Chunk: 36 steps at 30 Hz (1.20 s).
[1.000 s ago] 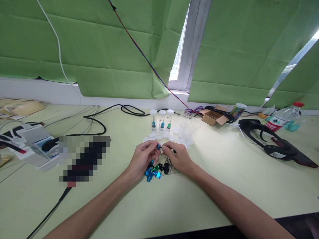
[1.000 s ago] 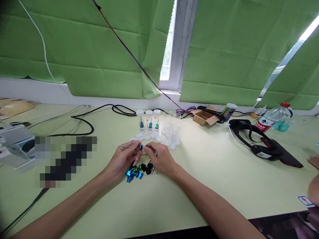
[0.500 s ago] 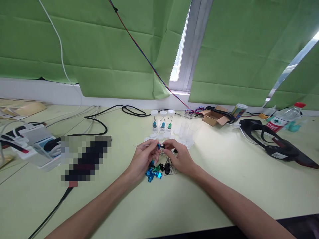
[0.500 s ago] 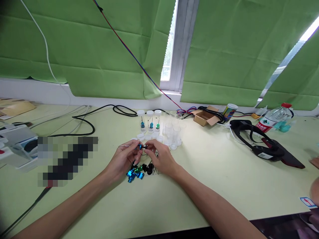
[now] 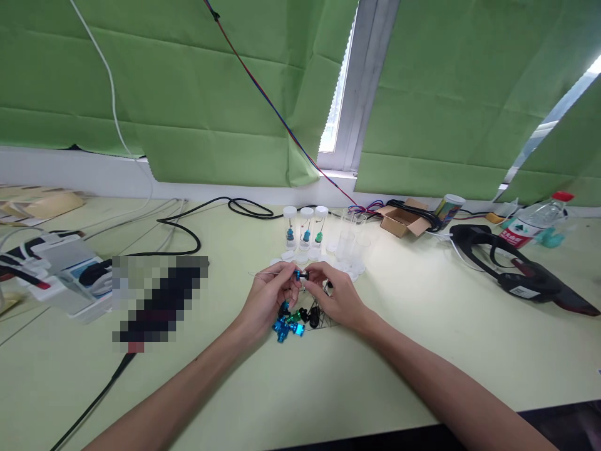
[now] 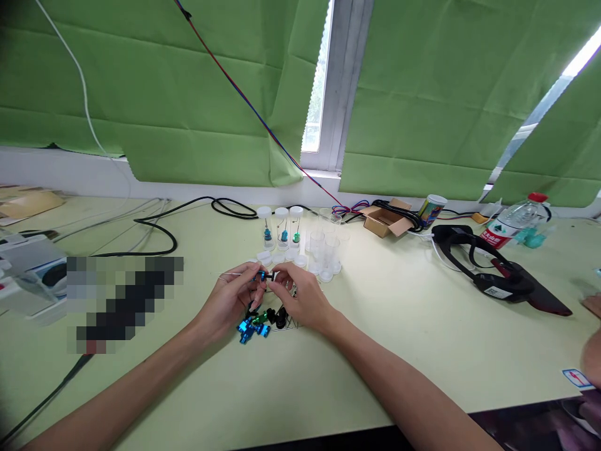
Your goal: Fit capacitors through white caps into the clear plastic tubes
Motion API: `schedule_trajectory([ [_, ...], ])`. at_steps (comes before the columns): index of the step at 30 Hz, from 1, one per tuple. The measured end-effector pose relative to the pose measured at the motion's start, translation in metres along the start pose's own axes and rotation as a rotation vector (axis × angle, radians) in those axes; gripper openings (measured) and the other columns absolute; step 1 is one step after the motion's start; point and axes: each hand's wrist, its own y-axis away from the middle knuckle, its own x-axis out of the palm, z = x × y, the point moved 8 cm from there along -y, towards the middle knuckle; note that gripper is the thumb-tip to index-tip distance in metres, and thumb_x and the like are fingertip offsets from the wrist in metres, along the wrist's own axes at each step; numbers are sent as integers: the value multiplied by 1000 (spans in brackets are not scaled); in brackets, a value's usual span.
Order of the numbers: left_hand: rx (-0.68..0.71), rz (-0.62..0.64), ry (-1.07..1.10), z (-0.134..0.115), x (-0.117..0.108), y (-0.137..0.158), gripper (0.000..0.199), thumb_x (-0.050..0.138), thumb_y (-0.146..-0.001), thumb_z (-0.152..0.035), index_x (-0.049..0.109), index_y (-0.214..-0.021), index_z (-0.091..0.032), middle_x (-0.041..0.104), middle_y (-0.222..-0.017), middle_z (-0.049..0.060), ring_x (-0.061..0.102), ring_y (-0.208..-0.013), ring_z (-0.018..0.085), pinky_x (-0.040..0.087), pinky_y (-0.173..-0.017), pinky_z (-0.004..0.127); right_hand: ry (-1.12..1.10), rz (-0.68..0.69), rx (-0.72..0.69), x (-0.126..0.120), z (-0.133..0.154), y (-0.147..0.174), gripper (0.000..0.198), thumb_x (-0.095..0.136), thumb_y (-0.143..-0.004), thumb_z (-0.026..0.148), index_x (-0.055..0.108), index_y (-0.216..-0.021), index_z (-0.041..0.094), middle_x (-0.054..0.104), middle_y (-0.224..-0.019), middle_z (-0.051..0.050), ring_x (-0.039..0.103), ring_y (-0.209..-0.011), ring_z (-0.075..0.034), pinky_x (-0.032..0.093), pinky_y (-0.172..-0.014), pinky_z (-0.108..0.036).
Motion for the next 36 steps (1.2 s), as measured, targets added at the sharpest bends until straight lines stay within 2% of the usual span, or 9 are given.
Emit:
schedule_trajectory([
  [17, 0, 1, -34, 2, 2, 1, 29, 74, -77, -44, 64, -76, -16, 55, -62, -1, 47, -46, 9, 37, -41, 22, 53, 19, 9, 2, -1, -1, 13, 52, -96, 27, 62, -96, 19, 67, -85, -4, 60, -74, -15, 49, -72, -28],
  [26, 3, 15, -44, 5, 1, 0, 27, 72, -80, -42, 64, -78, -16, 55, -64, 0, 47, -47, 8, 39, -42, 21, 61, 76, 52, 3, -1, -2, 28, 42, -100, 29, 59, -80, 20, 61, -70, 0, 54, -65, -14, 43, -66, -26],
  [36, 0, 31, -74, 6, 2, 1, 27, 71, -80, -42, 65, -76, -16, 56, -65, 0, 48, -47, 8, 40, -42, 21, 74, 78, 66, 5, -6, -1, 45, 35, -103, 35, 53, -65, 20, 59, -61, 1, 53, -57, -12, 43, -63, -26],
])
